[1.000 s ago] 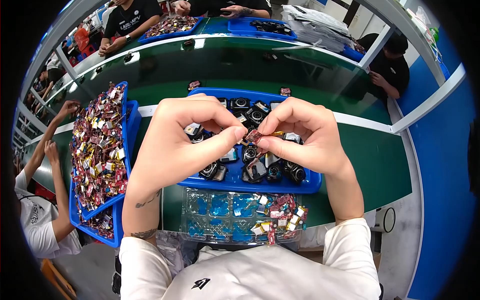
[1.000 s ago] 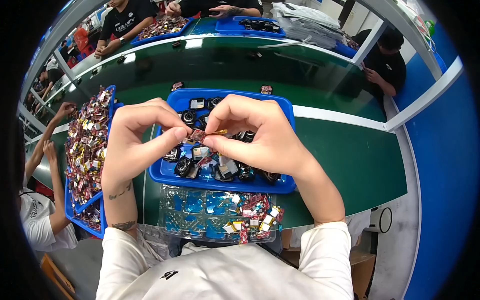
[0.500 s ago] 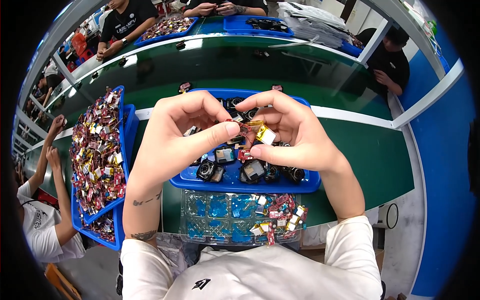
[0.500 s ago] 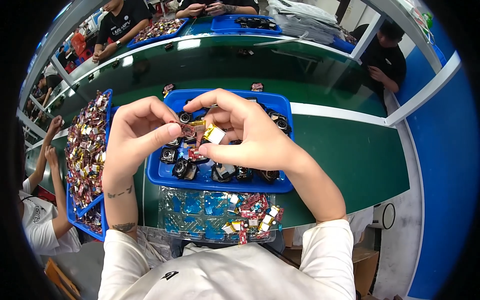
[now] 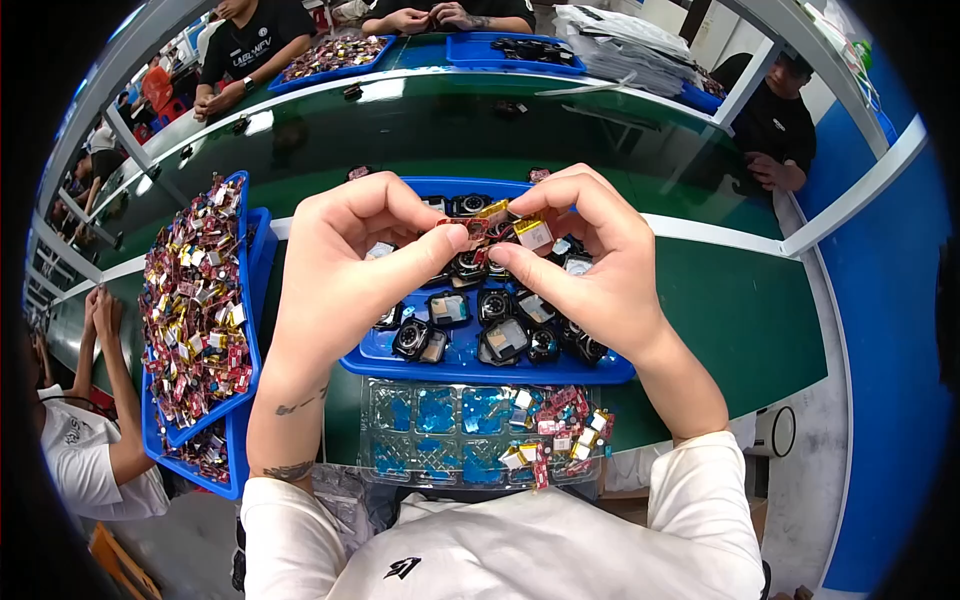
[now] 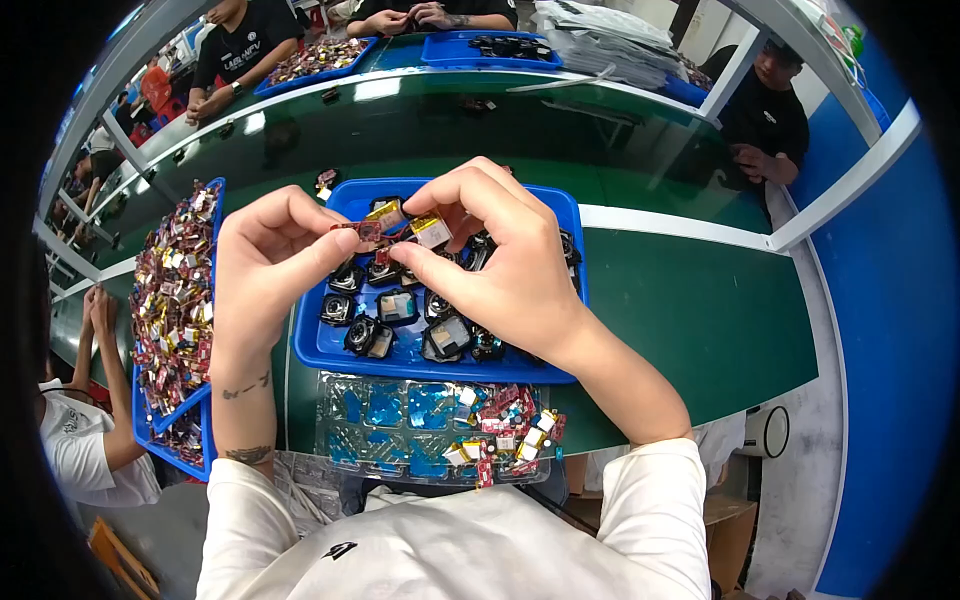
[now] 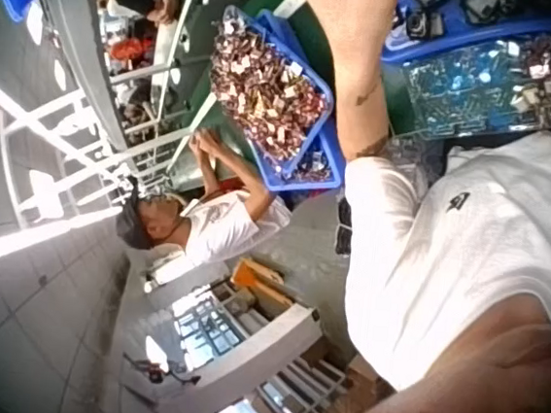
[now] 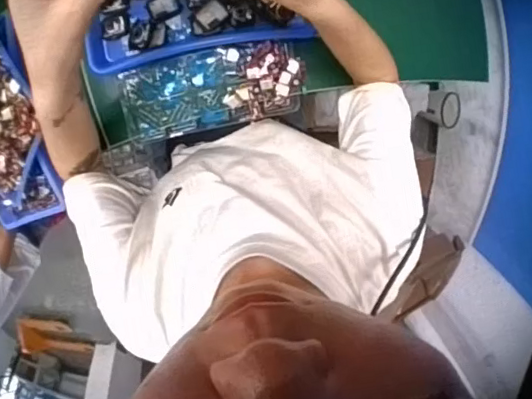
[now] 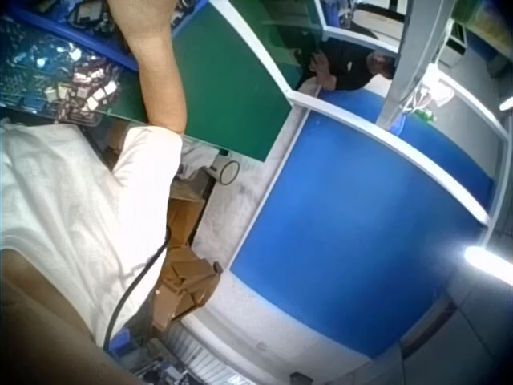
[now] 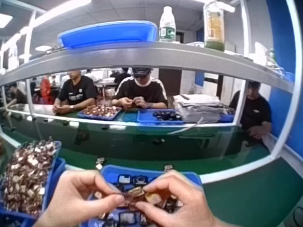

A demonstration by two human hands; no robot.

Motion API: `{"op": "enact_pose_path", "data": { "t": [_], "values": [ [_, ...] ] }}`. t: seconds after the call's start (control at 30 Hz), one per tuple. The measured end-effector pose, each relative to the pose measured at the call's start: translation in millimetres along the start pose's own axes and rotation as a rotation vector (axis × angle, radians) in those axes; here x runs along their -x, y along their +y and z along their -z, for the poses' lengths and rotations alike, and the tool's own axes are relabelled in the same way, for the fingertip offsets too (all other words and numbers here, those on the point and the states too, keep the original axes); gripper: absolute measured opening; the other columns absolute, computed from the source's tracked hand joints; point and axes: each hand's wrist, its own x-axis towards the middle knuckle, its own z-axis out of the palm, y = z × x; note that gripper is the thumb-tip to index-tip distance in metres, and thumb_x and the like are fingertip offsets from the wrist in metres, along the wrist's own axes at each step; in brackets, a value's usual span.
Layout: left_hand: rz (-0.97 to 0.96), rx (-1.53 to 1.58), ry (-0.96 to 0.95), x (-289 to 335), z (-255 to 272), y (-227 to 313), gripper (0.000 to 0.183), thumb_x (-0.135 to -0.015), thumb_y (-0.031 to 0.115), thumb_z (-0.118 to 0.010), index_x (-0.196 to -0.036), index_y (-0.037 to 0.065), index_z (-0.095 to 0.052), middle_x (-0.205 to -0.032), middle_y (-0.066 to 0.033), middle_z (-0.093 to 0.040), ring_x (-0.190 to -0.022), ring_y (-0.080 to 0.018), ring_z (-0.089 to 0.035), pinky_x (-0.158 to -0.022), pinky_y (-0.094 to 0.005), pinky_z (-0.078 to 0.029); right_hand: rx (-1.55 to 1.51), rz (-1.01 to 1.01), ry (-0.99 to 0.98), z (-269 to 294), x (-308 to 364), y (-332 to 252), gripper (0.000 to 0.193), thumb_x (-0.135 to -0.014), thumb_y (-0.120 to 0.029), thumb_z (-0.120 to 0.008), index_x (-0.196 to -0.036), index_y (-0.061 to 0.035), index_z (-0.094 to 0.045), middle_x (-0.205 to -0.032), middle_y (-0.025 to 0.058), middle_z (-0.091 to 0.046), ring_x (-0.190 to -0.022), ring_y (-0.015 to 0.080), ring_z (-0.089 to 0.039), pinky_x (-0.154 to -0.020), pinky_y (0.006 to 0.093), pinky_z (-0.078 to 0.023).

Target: Assembling small electronic components, specifically batteries into black plastic housings, on a production line.

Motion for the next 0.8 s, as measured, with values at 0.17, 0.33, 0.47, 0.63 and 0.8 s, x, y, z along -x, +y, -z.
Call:
{"op": "enact_pose_path", "data": {
  "t": [0.17, 0.33, 0.47, 0.63, 0.8],
  "values": [
    [-0.059, 0.042, 0.074, 0, -4, -4, 0.010, -0.077, 0.003, -0.072, -0.078, 0.000, -0.062, -0.077, -0.0017, -0.063, -0.069, -0.0043, -0.057, -0.062, -0.0176, -0.045, 0.049, -0.027, -0.111, 7, 0, -7, 0.024, -0.067, -0.008, -0.079, -0.085, -0.0039, -0.063, -0.079, 0.0012, -0.058, -0.064, 0.0080, -0.051, -0.055, 0.0201, -0.041],
    [-0.096, 0.026, 0.085, 2, -5, -1, 0.011, -0.078, 0.004, -0.072, -0.080, -0.001, -0.063, -0.077, -0.0029, -0.064, -0.070, -0.0056, -0.059, -0.064, -0.0193, -0.046, 0.027, 0.047, -0.221, 10, -3, -13, 0.024, -0.067, -0.009, -0.080, -0.082, -0.0029, -0.063, -0.076, 0.0008, -0.059, -0.060, 0.0045, -0.050, -0.053, 0.0184, -0.040],
    [-0.154, -0.041, 0.068, 1, -8, -3, 0.011, -0.078, 0.005, -0.072, -0.080, -0.001, -0.062, -0.076, -0.0029, -0.064, -0.070, -0.0059, -0.059, -0.064, -0.0195, -0.046, 0.046, 0.033, -0.045, 12, -1, -10, 0.017, -0.070, -0.001, -0.074, -0.083, -0.0035, -0.064, -0.075, 0.0009, -0.060, -0.058, 0.0048, -0.051, -0.052, 0.0194, -0.040],
    [-0.109, 0.042, 0.161, 1, -9, -2, 0.009, -0.080, 0.004, -0.069, -0.078, 0.000, -0.062, -0.079, -0.0043, -0.066, -0.071, -0.0062, -0.060, -0.063, -0.0196, -0.045, 0.125, 0.302, -0.455, 19, -8, -13, 0.022, -0.067, -0.013, -0.079, -0.083, -0.0066, -0.066, -0.070, 0.0027, -0.058, -0.068, 0.0176, -0.055, -0.062, 0.0290, -0.044],
    [-0.291, -0.048, 0.047, 3, -12, 0, 0.009, -0.078, -0.002, -0.069, -0.079, 0.000, -0.061, -0.083, -0.0090, -0.068, -0.077, -0.0114, -0.063, -0.069, -0.0230, -0.047, -0.271, -0.223, -0.169, 26, -7, -5, 0.023, -0.082, -0.023, -0.072, -0.078, -0.0026, -0.064, -0.067, -0.0032, -0.056, -0.061, 0.0037, -0.047, -0.052, 0.0207, -0.037]
  ]
}}
